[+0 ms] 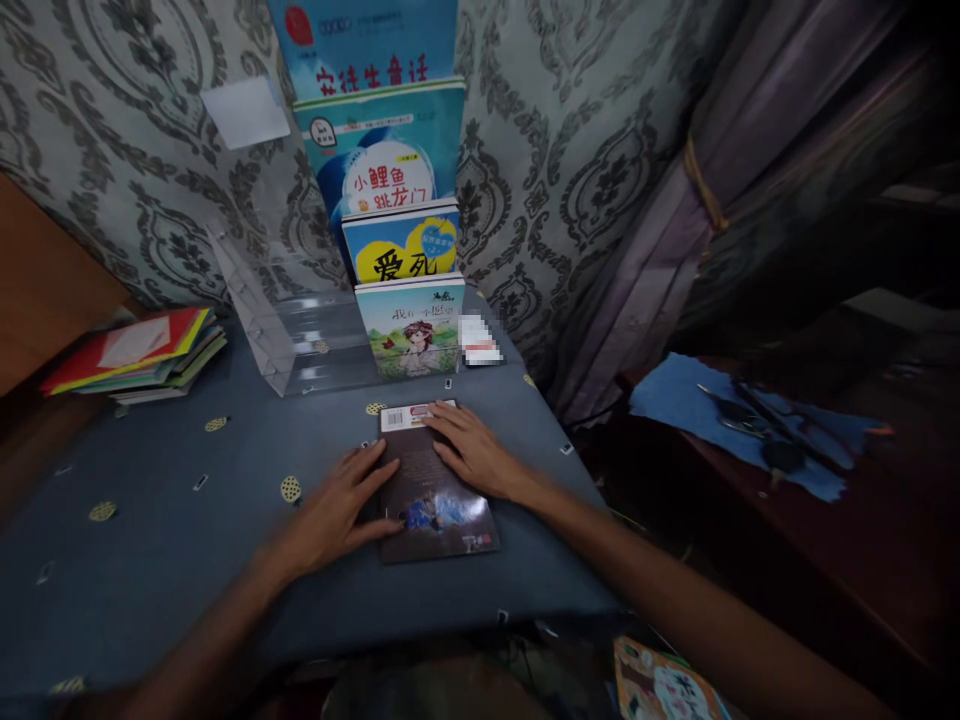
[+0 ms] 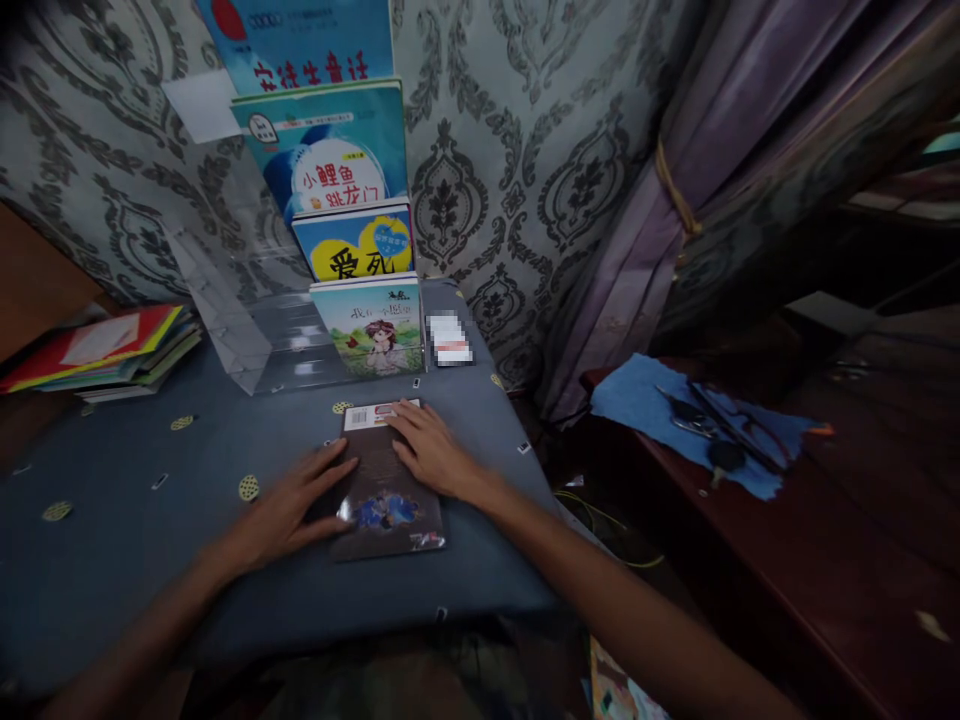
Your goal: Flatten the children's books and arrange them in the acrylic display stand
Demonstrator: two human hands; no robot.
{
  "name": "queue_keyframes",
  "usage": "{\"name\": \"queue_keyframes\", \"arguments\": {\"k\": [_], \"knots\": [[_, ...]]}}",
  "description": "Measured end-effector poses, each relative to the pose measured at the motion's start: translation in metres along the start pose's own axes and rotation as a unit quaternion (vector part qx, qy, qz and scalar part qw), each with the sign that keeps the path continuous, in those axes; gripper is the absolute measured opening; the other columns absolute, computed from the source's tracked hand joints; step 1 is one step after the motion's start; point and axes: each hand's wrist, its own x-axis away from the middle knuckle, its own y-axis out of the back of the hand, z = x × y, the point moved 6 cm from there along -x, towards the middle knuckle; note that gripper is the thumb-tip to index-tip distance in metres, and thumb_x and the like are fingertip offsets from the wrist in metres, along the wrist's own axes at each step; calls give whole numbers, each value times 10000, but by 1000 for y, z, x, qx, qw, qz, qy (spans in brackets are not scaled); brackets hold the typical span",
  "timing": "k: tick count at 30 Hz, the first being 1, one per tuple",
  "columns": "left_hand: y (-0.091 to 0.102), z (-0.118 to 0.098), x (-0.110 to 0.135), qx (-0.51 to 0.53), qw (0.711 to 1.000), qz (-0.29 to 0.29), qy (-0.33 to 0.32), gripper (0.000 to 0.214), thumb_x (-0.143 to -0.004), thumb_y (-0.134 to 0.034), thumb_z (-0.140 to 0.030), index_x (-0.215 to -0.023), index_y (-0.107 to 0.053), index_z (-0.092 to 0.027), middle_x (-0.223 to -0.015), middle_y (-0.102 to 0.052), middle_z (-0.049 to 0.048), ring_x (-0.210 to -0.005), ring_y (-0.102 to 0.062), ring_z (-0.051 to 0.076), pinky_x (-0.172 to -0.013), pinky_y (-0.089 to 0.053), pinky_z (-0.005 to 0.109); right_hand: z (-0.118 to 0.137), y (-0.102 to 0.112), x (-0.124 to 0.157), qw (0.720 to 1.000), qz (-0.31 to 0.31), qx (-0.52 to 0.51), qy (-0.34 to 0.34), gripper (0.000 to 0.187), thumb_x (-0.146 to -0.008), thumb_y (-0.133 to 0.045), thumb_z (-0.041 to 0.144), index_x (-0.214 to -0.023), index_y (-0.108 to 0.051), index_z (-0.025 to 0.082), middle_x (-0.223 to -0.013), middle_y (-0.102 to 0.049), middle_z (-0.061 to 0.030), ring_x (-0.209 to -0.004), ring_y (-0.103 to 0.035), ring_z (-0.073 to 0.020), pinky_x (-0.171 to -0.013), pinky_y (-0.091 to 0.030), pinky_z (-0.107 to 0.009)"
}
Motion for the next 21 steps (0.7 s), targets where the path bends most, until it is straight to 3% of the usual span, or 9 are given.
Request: {"name": "queue_keyframes", "arguments": {"k": [4,7,12,16,21], "knots": [[-10,-15,23,4,996,84,-34,1246,-698,-725,-770,-1647,-88,-275,-1702,-83,210,-1570,-143,404,-1237,-207,657,12,-2,18,1000,3,-1,7,462,-1009,-464,243,-1461,-532,177,-1557,-499,-166,-1497,-394,-279,-1218,-339,-581],[-15,-27,37,3,993,110,-35,1390,-617,-791,-762,-1641,26,-300,-1704,-12,210,-1571,-74,427,-1230,-177,680,22,-3,32,1000,-1,4,11,456,-1011,-460,241,-1450,-538,148,-1546,-510,-178,-1495,-399,-281,-1218,-347,-569],[-21,-53,51,-32,992,122,-32,1373,-699,-873,-534,-1629,108,-297,-1700,-16,210,-1573,-58,406,-1227,-184,681,32,-5,54,1000,-24,10,2,456,-1008,-477,243,-1455,-540,175,-1534,-527,-166,-1482,-422,-282,-1214,-351,-581],[-26,-70,57,-77,992,96,-38,1238,-802,-811,-295,-1631,107,-263,-1698,-86,204,-1578,-87,375,-1228,-222,660,37,-5,67,1000,-22,3,-2,465,-1006,-488,241,-1467,-533,197,-1540,-524,-153,-1488,-412,-277,-1216,-350,-578],[-20,-79,64,-107,991,29,-78,1068,-868,-758,-337,-1647,-32,-247,-1675,-253,187,-1561,-231,350,-1213,-311,616,40,1,79,999,18,-41,-19,463,-1028,-502,374,-1459,-550,212,-1588,-463,-148,-1520,-352,-283,-1237,-296,-586]]}}
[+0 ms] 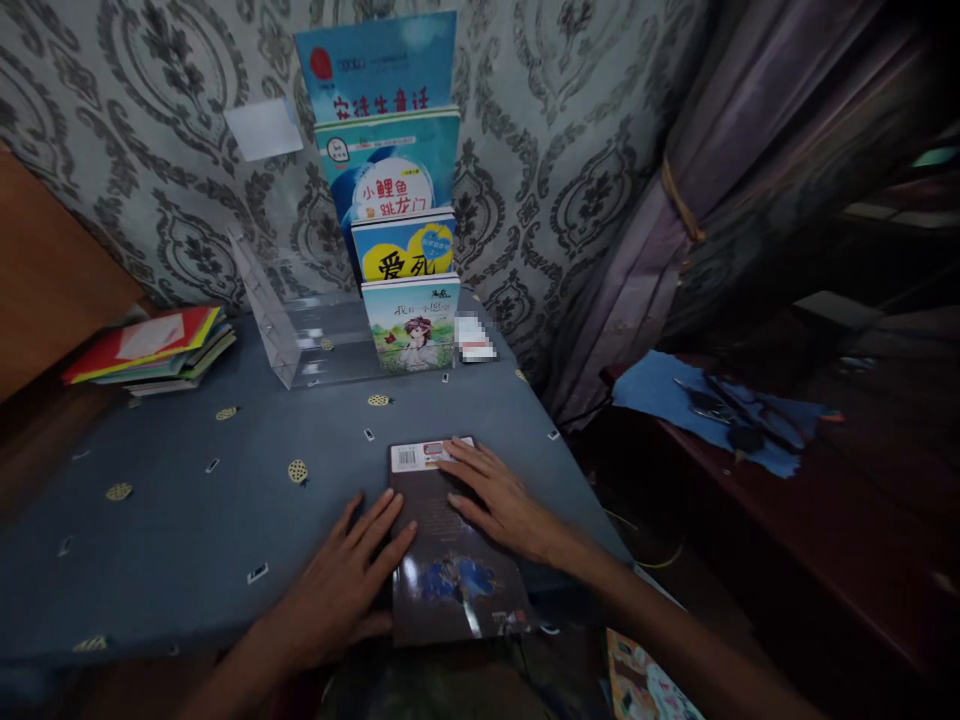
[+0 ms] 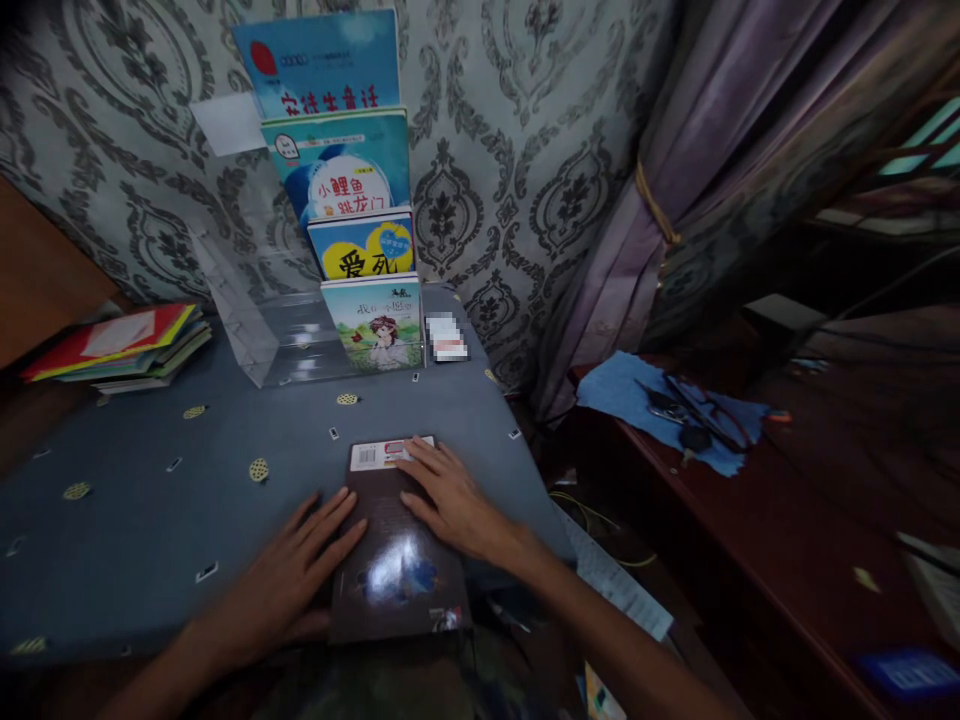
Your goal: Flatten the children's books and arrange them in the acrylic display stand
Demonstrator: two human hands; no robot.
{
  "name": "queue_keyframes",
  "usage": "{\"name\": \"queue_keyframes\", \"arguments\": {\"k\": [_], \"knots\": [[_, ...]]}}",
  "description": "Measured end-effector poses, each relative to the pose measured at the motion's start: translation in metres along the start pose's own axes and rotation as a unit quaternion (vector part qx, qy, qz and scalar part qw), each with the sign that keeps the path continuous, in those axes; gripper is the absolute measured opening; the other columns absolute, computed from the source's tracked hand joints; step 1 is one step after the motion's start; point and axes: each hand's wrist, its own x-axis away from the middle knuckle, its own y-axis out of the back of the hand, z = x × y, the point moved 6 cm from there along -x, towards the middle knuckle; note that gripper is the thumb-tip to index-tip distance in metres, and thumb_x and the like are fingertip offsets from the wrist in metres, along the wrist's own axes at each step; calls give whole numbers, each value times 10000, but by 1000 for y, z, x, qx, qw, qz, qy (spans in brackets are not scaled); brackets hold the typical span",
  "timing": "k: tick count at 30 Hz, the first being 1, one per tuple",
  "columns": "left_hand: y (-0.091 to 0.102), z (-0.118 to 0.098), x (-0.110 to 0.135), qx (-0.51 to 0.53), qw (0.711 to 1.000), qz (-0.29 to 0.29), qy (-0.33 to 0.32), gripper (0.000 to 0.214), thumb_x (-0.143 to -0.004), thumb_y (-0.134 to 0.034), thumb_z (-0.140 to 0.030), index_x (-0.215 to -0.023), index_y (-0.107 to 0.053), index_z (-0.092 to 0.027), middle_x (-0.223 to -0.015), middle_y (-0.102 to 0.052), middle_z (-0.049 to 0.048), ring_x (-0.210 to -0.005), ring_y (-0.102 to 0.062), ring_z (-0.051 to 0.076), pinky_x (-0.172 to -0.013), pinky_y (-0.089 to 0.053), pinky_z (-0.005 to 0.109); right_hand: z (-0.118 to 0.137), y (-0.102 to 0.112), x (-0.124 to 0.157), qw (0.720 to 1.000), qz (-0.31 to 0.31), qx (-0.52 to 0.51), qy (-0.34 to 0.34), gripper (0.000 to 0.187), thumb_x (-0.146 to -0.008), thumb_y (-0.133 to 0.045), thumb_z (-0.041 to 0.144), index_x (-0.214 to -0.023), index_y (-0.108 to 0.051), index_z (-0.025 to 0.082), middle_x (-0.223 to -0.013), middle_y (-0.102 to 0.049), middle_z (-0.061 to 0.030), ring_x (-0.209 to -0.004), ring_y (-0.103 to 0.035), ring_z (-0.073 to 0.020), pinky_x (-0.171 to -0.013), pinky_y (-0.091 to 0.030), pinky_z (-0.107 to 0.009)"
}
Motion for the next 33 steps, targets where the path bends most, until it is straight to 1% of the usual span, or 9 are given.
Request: {"name": "queue_keyframes", "arguments": {"k": [5,7,10,13,16,20,22,27,33], "knots": [[26,11,-6,82,990,-117,-7,719,-988,-569,-451,-1616,-262,-288,-1581,-469,131,-1484,-418,293,-1196,-390,514,-1,21,2,991,35,-125,-29,550,-1048,-364,575,-1397,-618,235,-1529,-547,-112,-1487,-415,-260,-1250,-288,-545],[41,22,-14,178,969,-173,18,589,-1005,-483,-537,-1541,-430,-298,-1506,-559,113,-1415,-508,283,-1157,-441,454,-3,32,1,982,28,-185,-38,590,-1048,-305,609,-1354,-654,247,-1478,-599,-101,-1442,-480,-260,-1239,-313,-539],[61,37,-30,307,922,-224,78,601,-974,-413,-676,-1339,-643,-257,-1329,-685,116,-1261,-631,302,-1071,-502,423,-8,44,3,967,22,-251,-41,645,-1032,-271,660,-1328,-676,254,-1431,-640,-96,-1397,-532,-284,-1208,-358,-554],[75,49,-47,364,887,-247,137,585,-965,-431,-686,-1125,-743,-217,-1109,-753,103,-1075,-698,296,-992,-522,404,-13,46,4,959,23,-282,-26,675,-952,-428,738,-1355,-657,247,-1437,-634,-113,-1373,-553,-318,-1168,-410,-550],[76,63,-61,398,858,-262,192,536,-968,-463,-640,-966,-756,-191,-922,-745,70,-911,-691,259,-883,-534,359,-21,41,1,956,11,-289,-56,654,-874,-651,658,-1381,-631,245,-1424,-640,-116,-1321,-593,-321,-1132,-454,-528],[65,83,-75,437,814,-302,233,550,-950,-482,-654,-767,-673,-171,-715,-643,30,-722,-611,194,-722,-517,300,-28,40,-11,957,-55,-270,-88,491,-920,-597,606,-1200,-722,221,-1216,-744,-98,-1139,-681,-310,-1041,-526,-506],[60,90,-83,458,800,-313,230,516,-946,-502,-645,-804,-652,-173,-724,-620,17,-705,-590,173,-682,-508,281,-26,42,-19,956,-75,-270,-83,453,-943,-563,588,-1121,-732,207,-1129,-760,-86,-1081,-692,-300,-1006,-543,-487],[53,109,-99,511,760,-326,232,419,-891,-633,-563,-1075,-586,-190,-825,-650,1,-694,-604,138,-664,-529,254,-26,47,-36,943,-82,-311,-80,396,-962,-558,525,-1143,-683,195,-1111,-745,-72,-1041,-689,-258,-929,-570,-417],[46,128,-112,535,746,-321,234,388,-822,-703,-497,-1027,-560,-200,-760,-626,-30,-606,-581,104,-597,-502,227,-41,40,-48,917,-102,-366,-121,406,-923,-593,548,-1132,-622,200,-985,-720,-60,-840,-671,-200,-601,-530,-270]]}}
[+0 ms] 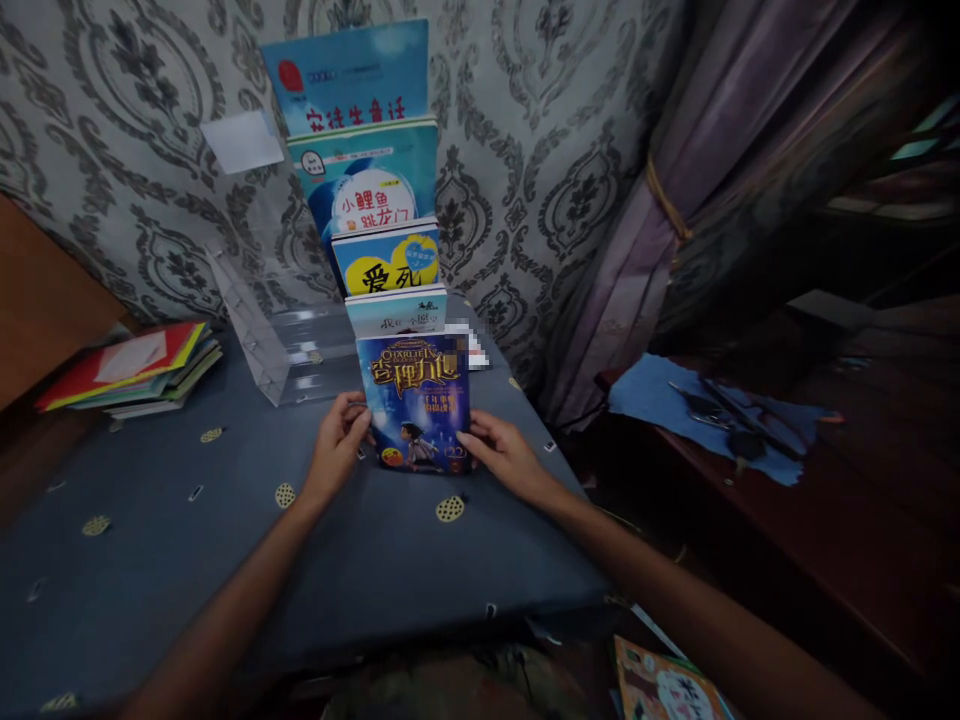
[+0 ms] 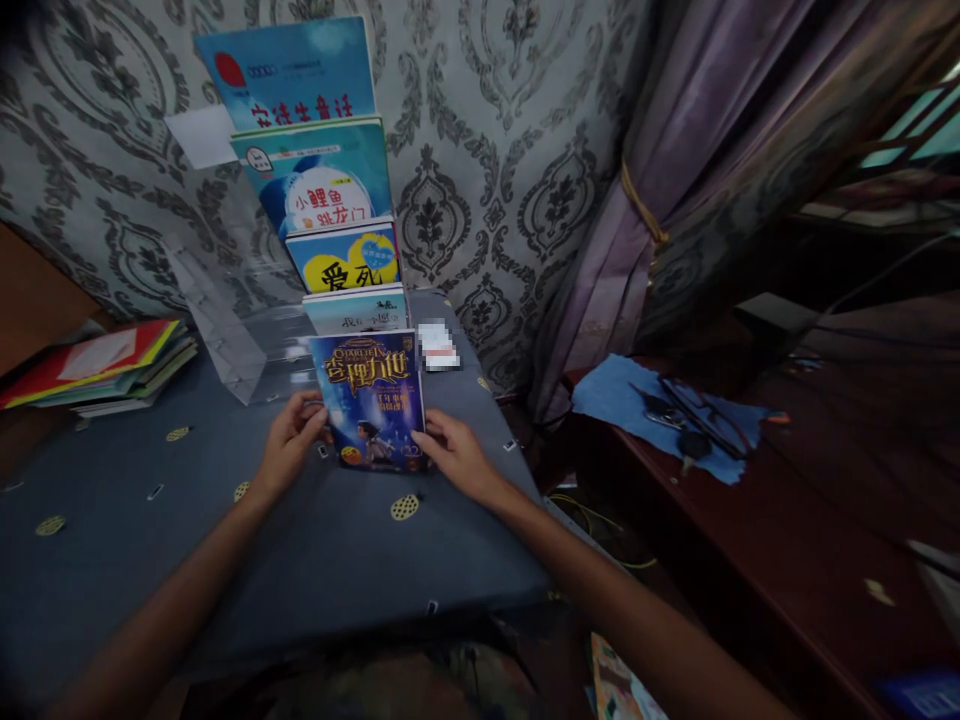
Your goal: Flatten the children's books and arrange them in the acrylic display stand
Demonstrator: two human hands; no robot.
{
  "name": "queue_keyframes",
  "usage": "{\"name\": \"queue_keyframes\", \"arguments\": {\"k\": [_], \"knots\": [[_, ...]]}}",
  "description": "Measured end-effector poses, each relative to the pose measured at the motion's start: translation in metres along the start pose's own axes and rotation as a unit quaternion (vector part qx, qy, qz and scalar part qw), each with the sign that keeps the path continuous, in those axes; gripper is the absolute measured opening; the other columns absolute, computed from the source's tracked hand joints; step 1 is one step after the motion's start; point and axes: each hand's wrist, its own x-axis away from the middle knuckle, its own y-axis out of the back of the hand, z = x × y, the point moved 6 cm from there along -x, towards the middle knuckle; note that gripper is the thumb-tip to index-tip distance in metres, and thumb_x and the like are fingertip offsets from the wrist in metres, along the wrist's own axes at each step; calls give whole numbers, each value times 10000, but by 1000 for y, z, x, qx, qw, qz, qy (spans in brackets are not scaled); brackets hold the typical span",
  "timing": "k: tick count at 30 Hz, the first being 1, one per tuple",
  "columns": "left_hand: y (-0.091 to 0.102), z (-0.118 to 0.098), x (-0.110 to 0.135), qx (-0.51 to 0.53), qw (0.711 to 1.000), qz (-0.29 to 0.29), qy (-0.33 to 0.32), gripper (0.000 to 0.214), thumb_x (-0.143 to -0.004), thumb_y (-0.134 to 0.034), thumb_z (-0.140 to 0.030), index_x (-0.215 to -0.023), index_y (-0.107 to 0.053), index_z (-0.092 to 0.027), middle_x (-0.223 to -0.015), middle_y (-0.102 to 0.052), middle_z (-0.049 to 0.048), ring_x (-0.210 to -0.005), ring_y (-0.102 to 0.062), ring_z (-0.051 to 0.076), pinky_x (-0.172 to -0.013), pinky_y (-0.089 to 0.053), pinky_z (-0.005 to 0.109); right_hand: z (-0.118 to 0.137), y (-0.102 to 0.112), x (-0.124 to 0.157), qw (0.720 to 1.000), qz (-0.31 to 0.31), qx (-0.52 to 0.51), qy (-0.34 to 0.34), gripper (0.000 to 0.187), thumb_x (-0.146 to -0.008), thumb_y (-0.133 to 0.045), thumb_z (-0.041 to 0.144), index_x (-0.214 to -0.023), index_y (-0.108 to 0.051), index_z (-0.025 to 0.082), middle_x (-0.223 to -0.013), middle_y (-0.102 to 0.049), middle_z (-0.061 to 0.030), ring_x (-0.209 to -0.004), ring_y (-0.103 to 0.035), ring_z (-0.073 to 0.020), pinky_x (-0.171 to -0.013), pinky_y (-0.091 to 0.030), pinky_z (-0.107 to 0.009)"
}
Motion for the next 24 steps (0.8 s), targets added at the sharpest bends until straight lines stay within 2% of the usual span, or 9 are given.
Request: {"name": "queue_keyframes", "arguments": {"k": [4,8,13,19,24], "knots": [[0,13,-2,16,999,3,41,422,-758,-739,-510,-983,-554,-205,-707,-605,-53,-521,-545,86,-510,-467,208,-6,-1,-3,1000,-2,-18,-24,407,-907,-604,595,-1055,-597,215,-872,-676,-23,-677,-601,-151,-517,-474,-245],[0,30,6,31,994,13,104,484,-688,-778,-542,-935,-540,-201,-643,-571,-78,-469,-505,70,-442,-434,183,-15,-3,-3,997,32,-38,-67,467,-846,-645,672,-920,-555,220,-673,-567,56,-501,-495,-96,-458,-444,-226],[2,50,11,32,983,36,175,554,-611,-820,-557,-917,-543,-188,-550,-522,-101,-457,-523,82,-415,-445,177,-23,-6,-5,987,70,-60,-133,505,-772,-722,672,-811,-536,204,-630,-564,68,-489,-532,-91,-445,-466,-217],[7,60,4,7,977,54,205,532,-610,-817,-526,-919,-544,-190,-516,-514,-112,-416,-549,96,-380,-446,183,-30,-5,-10,973,71,-101,-196,459,-743,-778,586,-829,-550,198,-656,-628,41,-524,-583,-104,-434,-464,-207],[8,63,1,-19,977,85,197,498,-684,-774,-516,-974,-544,-183,-480,-533,-110,-348,-516,93,-350,-413,178,-39,-3,-13,969,42,-117,-213,384,-804,-769,438,-992,-520,214,-687,-665,32,-524,-612,-121,-407,-477,-209]]}}
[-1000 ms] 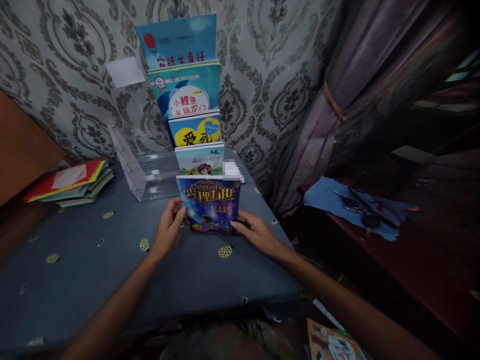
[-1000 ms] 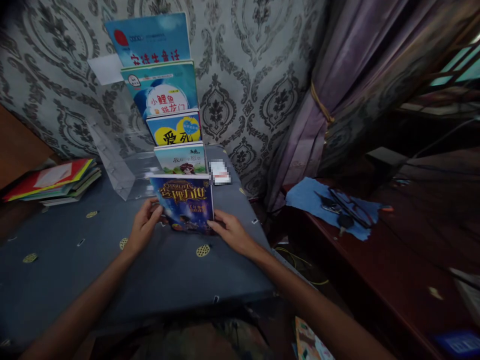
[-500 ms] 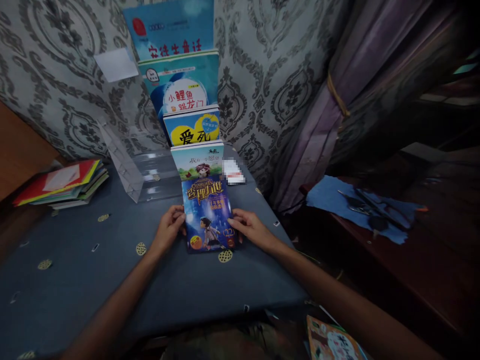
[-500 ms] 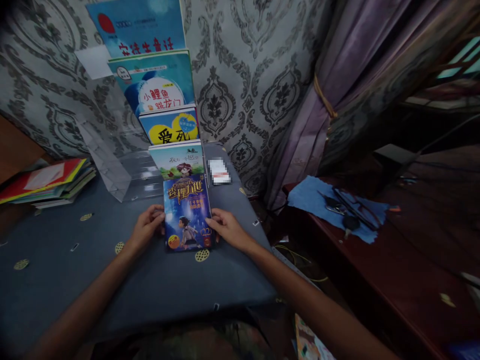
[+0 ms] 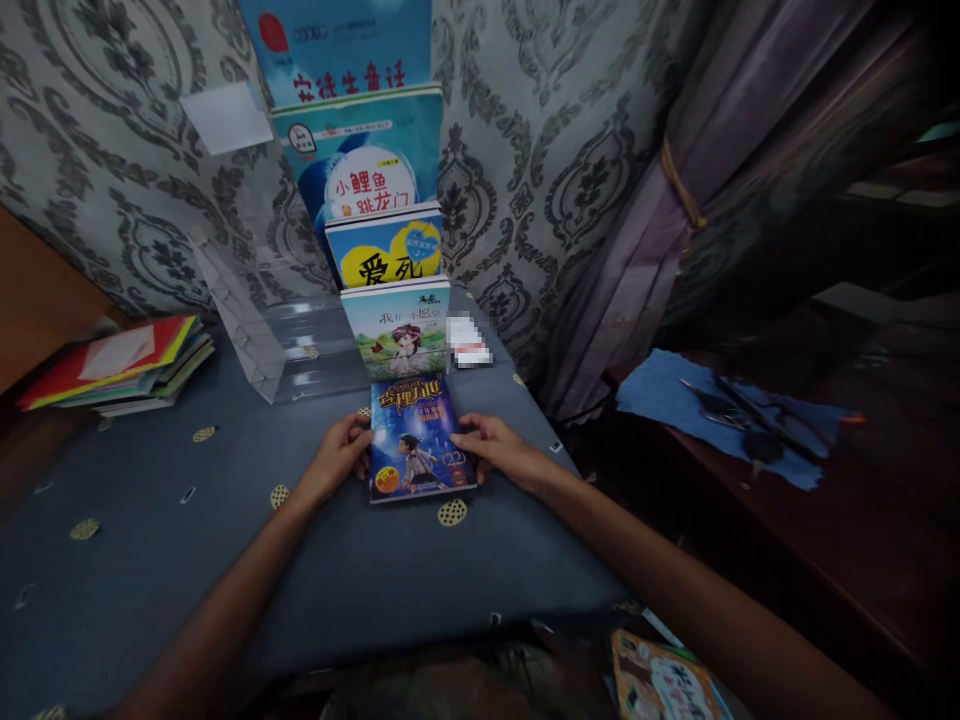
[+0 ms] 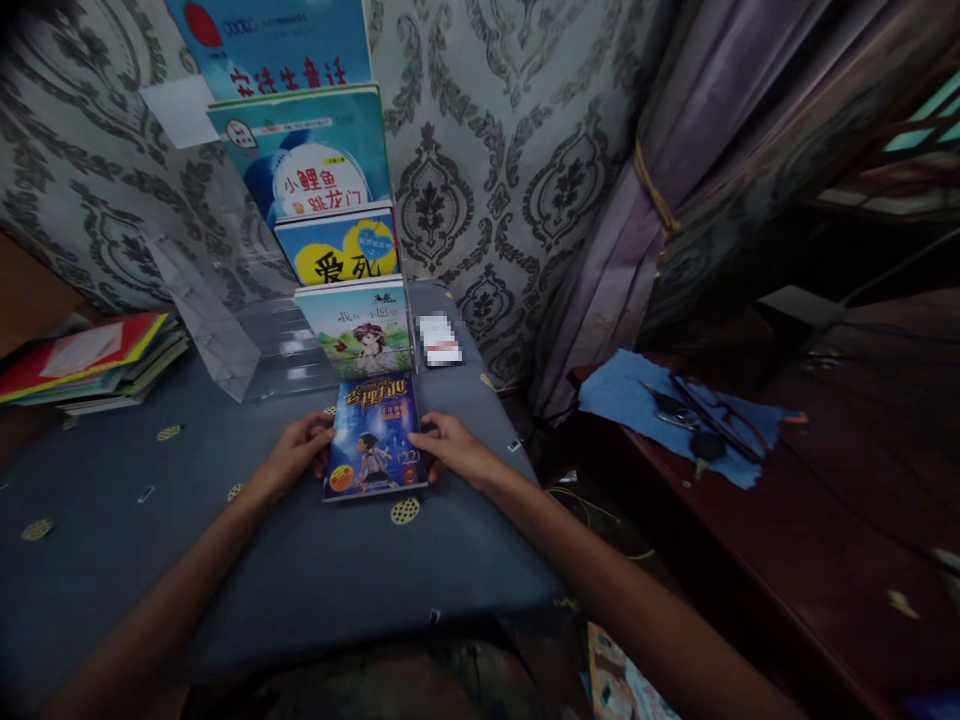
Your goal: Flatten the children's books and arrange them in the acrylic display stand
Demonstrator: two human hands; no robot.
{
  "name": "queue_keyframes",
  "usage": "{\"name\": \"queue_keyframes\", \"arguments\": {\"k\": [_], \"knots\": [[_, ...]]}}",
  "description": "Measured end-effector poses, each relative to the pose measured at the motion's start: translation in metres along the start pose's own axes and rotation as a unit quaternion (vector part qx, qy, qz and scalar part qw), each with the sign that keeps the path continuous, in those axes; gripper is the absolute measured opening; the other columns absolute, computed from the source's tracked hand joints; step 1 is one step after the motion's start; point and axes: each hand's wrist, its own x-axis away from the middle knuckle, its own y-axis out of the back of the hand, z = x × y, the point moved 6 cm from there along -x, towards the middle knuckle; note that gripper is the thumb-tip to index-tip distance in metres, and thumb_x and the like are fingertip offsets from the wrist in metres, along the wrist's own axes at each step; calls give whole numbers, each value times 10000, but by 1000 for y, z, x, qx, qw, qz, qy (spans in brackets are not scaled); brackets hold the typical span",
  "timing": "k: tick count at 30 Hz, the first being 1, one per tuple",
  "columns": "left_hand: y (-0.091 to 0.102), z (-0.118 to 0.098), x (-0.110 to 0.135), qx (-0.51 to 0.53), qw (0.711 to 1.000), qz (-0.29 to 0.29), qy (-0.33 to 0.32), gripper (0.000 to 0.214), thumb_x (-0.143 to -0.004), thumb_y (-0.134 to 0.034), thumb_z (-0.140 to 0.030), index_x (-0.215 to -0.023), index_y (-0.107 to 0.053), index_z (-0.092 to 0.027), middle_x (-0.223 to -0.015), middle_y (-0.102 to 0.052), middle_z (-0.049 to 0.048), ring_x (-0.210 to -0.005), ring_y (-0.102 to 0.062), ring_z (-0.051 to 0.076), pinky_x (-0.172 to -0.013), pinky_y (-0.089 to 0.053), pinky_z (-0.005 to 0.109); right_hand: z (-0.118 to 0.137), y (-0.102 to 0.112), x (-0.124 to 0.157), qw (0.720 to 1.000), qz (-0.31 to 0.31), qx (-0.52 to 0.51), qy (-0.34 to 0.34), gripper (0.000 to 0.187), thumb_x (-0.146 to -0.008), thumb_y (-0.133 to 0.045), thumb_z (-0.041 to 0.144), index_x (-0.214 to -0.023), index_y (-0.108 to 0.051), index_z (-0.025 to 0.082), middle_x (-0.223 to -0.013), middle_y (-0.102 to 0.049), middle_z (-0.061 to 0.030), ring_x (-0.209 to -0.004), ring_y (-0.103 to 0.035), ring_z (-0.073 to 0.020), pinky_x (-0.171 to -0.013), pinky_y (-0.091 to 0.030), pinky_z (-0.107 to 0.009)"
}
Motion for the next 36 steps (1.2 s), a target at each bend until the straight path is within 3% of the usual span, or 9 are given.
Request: {"name": "queue_keyframes", "arguments": {"k": [5,8,13,16,19,22,26,31,36], "knots": [[0,-1,-3,-32,999,24,-3,487,-718,-748,-507,-1008,-524,-187,-469,-530,-117,-349,-548,112,-331,-362,167,-1,4,-5,1000,-20,1,-1,525,-842,-747,351,-1252,-457,199,-715,-664,47,-518,-618,-121,-395,-488,-209],[1,-1,-5,-70,997,18,1,468,-739,-719,-500,-1027,-520,-190,-499,-553,-109,-342,-551,125,-323,-340,178,2,4,-8,1000,-11,18,11,569,-844,-748,362,-1293,-440,198,-698,-644,57,-514,-607,-123,-397,-497,-221],[5,-19,-4,-238,969,-14,-69,241,-857,-608,-372,-1016,-595,-191,-530,-581,-66,-410,-559,137,-440,-372,217,7,7,-9,990,-17,143,12,546,-915,-651,375,-1370,-434,165,-586,-592,73,-416,-550,-133,-389,-450,-248],[4,-36,-1,-380,912,-71,-139,201,-914,-560,-296,-1063,-651,-196,-645,-650,-2,-620,-640,188,-597,-430,261,19,11,-8,959,-36,278,41,496,-947,-604,389,-1368,-513,142,-565,-604,44,-424,-556,-156,-437,-431,-272],[-2,-43,-4,-473,857,-95,-181,227,-967,-502,-274,-1119,-651,-195,-922,-708,76,-877,-671,244,-760,-487,324,40,12,-3,898,-97,416,108,341,-942,-604,318,-1236,-661,155,-653,-675,-15,-595,-644,-193,-603,-476,-304],[-9,-44,-14,-511,821,-104,-233,213,-984,-480,-248,-1107,-638,-177,-1094,-676,115,-1050,-628,274,-919,-498,387,54,3,0,846,-147,493,139,301,-973,-552,277,-1214,-700,173,-761,-735,-50,-721,-685,-219,-688,-473,-313],[-10,-36,-30,-520,804,-118,-263,243,-1005,-459,-251,-1180,-600,-161,-1214,-654,138,-1143,-593,292,-1019,-482,455,63,-22,-9,808,-148,532,205,279,-1004,-522,247,-1222,-691,205,-1025,-769,-90,-915,-712,-234,-796,-502,-322],[-11,-27,-36,-510,797,-132,-295,277,-1022,-435,-263,-1236,-579,-162,-1269,-650,156,-1195,-587,299,-1010,-498,476,62,-56,-46,767,-75,552,319,321,-1008,-490,193,-1290,-638,153,-1259,-693,-163,-1213,-617,-277,-1049,-484,-459],[-10,-24,-37,-516,789,-140,-302,291,-1017,-429,-245,-1246,-584,-153,-1278,-651,163,-1173,-597,298,-976,-511,470,54,-70,-80,752,-43,575,318,454,-991,-500,161,-1436,-538,82,-1484,-555,-221,-1411,-493,-285,-1195,-363,-474]]}}
